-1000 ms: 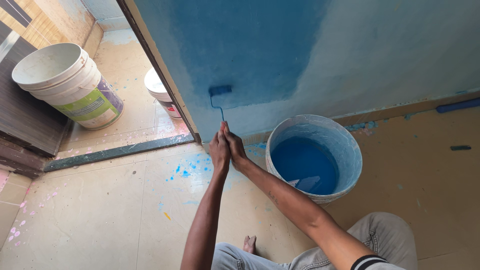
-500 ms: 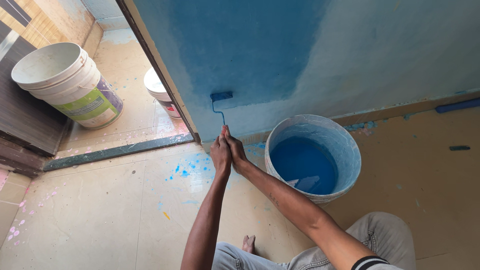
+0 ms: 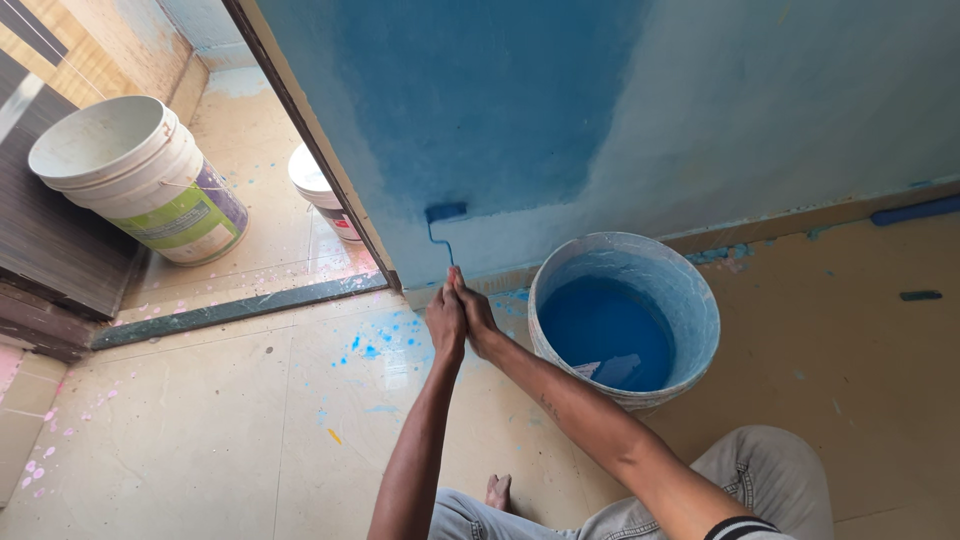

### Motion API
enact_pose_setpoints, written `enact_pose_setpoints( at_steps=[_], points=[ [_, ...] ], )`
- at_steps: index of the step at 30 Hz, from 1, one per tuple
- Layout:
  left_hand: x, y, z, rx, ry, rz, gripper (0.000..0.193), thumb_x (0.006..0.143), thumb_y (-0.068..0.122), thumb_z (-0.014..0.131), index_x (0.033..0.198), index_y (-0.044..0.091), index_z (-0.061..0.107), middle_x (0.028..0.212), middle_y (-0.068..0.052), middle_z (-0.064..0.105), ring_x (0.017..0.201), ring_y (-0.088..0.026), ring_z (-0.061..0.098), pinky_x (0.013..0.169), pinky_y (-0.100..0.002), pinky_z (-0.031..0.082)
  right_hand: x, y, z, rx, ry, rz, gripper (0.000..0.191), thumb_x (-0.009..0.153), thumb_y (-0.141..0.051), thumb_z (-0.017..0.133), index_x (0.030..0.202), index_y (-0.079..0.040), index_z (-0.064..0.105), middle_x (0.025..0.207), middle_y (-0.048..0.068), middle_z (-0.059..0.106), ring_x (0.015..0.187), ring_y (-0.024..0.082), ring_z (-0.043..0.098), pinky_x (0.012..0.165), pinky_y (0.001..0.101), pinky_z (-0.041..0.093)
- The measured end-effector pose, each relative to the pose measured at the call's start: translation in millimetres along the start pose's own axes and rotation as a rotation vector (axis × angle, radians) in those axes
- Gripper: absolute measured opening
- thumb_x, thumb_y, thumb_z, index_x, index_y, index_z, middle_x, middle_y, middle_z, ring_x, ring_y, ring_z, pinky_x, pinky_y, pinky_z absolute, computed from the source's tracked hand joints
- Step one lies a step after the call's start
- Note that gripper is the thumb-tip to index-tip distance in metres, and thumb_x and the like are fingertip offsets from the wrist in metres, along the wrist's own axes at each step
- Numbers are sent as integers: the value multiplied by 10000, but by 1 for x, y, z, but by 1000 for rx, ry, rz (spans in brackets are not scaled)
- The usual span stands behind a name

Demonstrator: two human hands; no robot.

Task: The person paints a wall blue using a paint roller, repeatedly dipping it into a bucket of paint and applying it in vertical strokes. The person sits on the floor during the task.

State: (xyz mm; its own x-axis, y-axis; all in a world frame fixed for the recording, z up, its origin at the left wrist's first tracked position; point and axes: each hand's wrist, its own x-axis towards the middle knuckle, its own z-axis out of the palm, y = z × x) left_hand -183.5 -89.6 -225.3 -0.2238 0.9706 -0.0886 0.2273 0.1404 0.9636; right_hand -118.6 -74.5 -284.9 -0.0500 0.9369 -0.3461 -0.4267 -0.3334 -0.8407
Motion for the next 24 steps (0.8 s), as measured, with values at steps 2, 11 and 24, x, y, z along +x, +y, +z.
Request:
enact_pose_setpoints(
  at_steps=[2,11,24],
  points=[
    [-2,0,-2,13,-5,-46,501,1020,382,428,1279,45,692,1180,-236,715,1109,-372,674,949,-455,498,-3,2,2,-10,25,50,683,995,-581,432,1541,-169,435,1592,65,421,1454,210,396,1184,348,348],
    [1,5,-1,44,2,28,513,1014,403,417,1287,62,687,1152,-246,722,1093,-403,683,941,-471,507,4,-3,2,92,-52,-114,630,1030,-500,454,1567,-180,374,1632,23,392,1511,209,362,1225,338,294],
    [-14,7,-15,563,290,394,386,955,428,605,1119,115,761,895,-175,605,844,-385,653,708,-496,522,-9,7,25,766,-500,-77,452,1057,-538,431,1152,-127,594,1027,-2,585,994,129,571,892,281,473]
  ],
)
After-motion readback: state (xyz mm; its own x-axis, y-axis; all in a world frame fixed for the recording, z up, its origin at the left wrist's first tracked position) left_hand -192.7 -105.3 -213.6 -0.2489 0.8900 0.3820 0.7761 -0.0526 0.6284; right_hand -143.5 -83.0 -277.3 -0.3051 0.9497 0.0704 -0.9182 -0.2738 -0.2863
